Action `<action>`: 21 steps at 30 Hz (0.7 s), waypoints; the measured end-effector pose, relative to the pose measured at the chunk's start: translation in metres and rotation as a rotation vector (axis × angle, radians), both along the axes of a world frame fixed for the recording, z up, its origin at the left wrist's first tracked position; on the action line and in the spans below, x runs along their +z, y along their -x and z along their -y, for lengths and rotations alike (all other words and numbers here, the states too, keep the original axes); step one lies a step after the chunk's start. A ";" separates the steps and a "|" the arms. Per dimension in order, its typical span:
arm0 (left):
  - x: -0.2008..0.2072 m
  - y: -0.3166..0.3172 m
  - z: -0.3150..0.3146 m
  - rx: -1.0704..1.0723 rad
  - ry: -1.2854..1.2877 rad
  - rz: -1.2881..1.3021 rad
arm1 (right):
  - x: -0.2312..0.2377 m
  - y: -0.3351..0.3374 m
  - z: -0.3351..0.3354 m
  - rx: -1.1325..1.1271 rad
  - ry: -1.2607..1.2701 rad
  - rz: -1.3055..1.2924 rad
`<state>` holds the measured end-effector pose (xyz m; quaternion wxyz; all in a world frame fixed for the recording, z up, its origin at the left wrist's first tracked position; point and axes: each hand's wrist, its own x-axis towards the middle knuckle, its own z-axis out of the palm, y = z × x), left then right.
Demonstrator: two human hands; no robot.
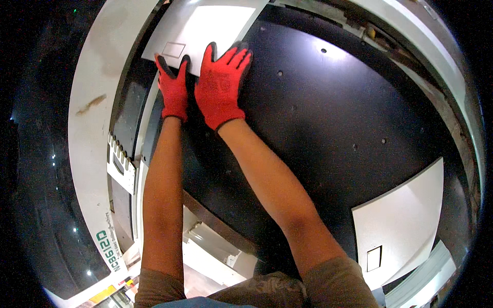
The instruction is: The person repeatedly picks up white rectangular panels from a stack and places them onto a black conveyor belt. They align the panels and move them along the belt, then return to the stack to retrieve the next panel. This cycle continues throughout the clip.
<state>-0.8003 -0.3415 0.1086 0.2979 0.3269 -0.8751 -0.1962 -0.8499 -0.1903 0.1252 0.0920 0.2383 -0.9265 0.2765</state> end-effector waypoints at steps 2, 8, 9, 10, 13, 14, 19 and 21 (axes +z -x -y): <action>-0.001 0.001 0.002 0.040 0.071 0.048 | -0.005 -0.001 0.005 -0.043 -0.044 -0.068; 0.003 0.001 -0.006 0.013 0.013 0.087 | -0.012 -0.004 0.005 -0.038 -0.027 -0.066; 0.002 0.001 -0.007 0.012 0.000 0.083 | -0.011 -0.004 0.002 -0.041 -0.037 -0.062; 0.002 0.001 -0.007 0.011 -0.015 0.078 | -0.010 -0.004 0.002 -0.054 -0.013 -0.061; 0.000 0.005 -0.004 0.017 0.012 0.056 | -0.007 0.000 0.004 -0.057 0.026 -0.065; -0.001 0.005 -0.003 0.021 0.008 0.051 | -0.007 0.001 0.002 -0.054 0.043 -0.068; -0.002 -0.001 0.004 0.078 0.005 0.060 | -0.003 0.000 -0.003 -0.034 0.102 -0.025; -0.004 -0.001 0.002 0.034 0.074 0.046 | 0.000 -0.001 -0.005 -0.051 0.061 -0.011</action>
